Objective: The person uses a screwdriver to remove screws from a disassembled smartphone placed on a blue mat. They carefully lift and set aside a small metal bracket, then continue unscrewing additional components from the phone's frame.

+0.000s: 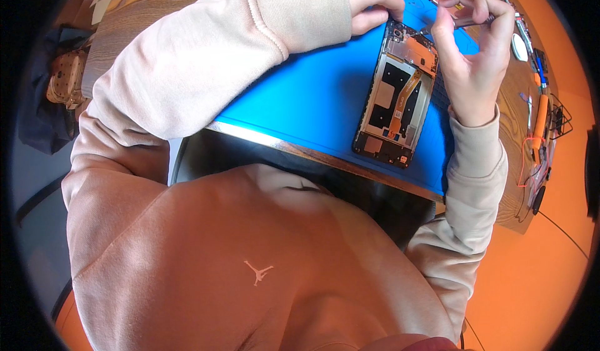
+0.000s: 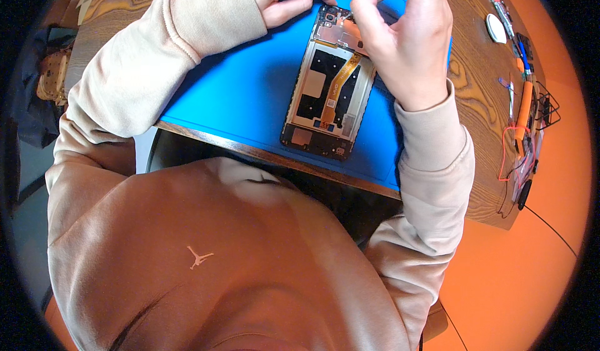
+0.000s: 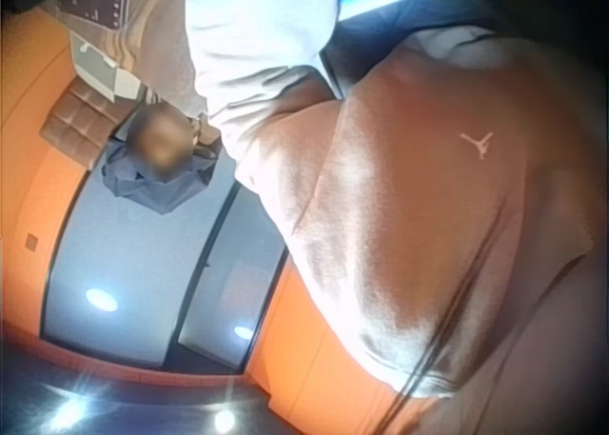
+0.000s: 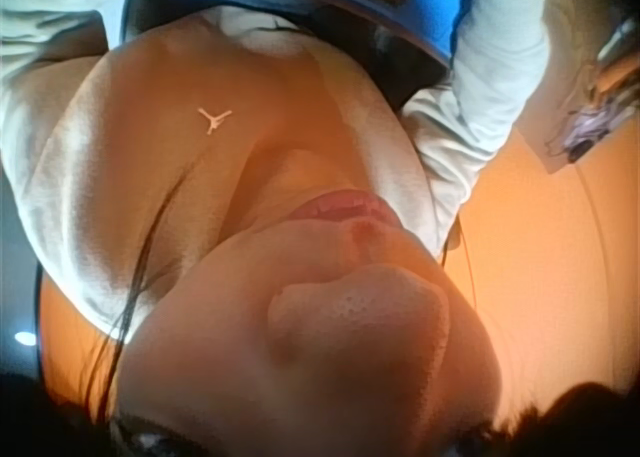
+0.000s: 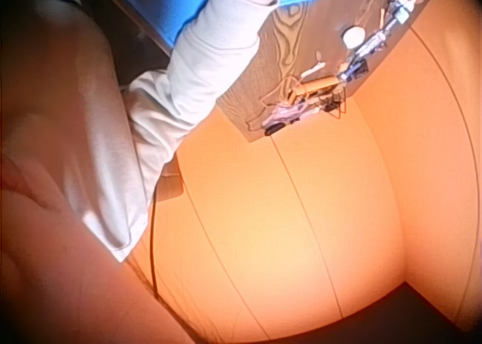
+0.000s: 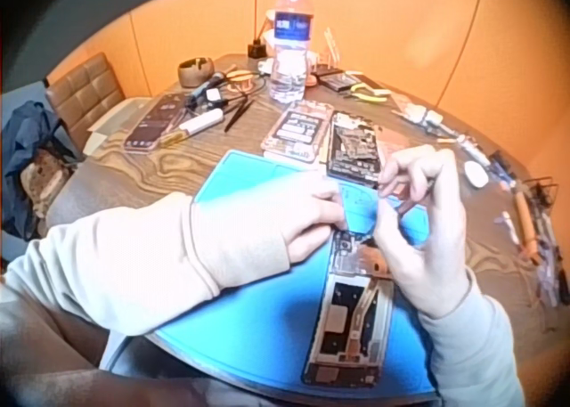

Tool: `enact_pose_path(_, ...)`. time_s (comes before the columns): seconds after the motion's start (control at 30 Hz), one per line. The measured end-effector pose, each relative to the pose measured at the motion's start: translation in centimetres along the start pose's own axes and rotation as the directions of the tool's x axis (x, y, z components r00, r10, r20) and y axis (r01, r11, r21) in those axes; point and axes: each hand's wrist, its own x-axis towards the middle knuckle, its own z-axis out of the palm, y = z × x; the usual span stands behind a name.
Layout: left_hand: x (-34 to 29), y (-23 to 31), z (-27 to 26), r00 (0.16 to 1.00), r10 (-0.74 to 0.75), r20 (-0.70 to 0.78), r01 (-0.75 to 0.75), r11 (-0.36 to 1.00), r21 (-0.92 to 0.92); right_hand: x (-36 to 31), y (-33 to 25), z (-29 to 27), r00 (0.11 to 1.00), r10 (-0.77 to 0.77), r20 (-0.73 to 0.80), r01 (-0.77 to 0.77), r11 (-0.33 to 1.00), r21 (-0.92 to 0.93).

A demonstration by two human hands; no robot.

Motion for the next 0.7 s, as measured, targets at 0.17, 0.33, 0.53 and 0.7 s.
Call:
enact_pose_path(0.17,-0.3,0.1,0.1,0.999,0.004,-0.034,-0.003,1.000,0.012,0.3,0.8,-0.8,0.997,-0.022,0.071,0.017,0.998,0.066)
enact_pose_path(0.33,-0.2,0.0,0.1,1.000,-0.013,-0.013,0.013,1.000,0.002,-0.2,1.1,-0.6,0.999,0.024,0.048,-0.026,0.999,0.042)
enact_pose_path(0.53,0.0,0.3,-0.3,1.000,-0.011,0.014,0.011,1.000,-0.007,-0.2,1.5,-1.4,0.988,0.127,0.087,-0.141,0.973,0.183)
enact_pose_path(0.7,-0.3,0.3,-0.2,1.000,-0.015,-0.013,0.015,1.000,0.011,-0.4,2.1,-0.9,0.973,0.229,0.018,-0.223,0.923,0.315)
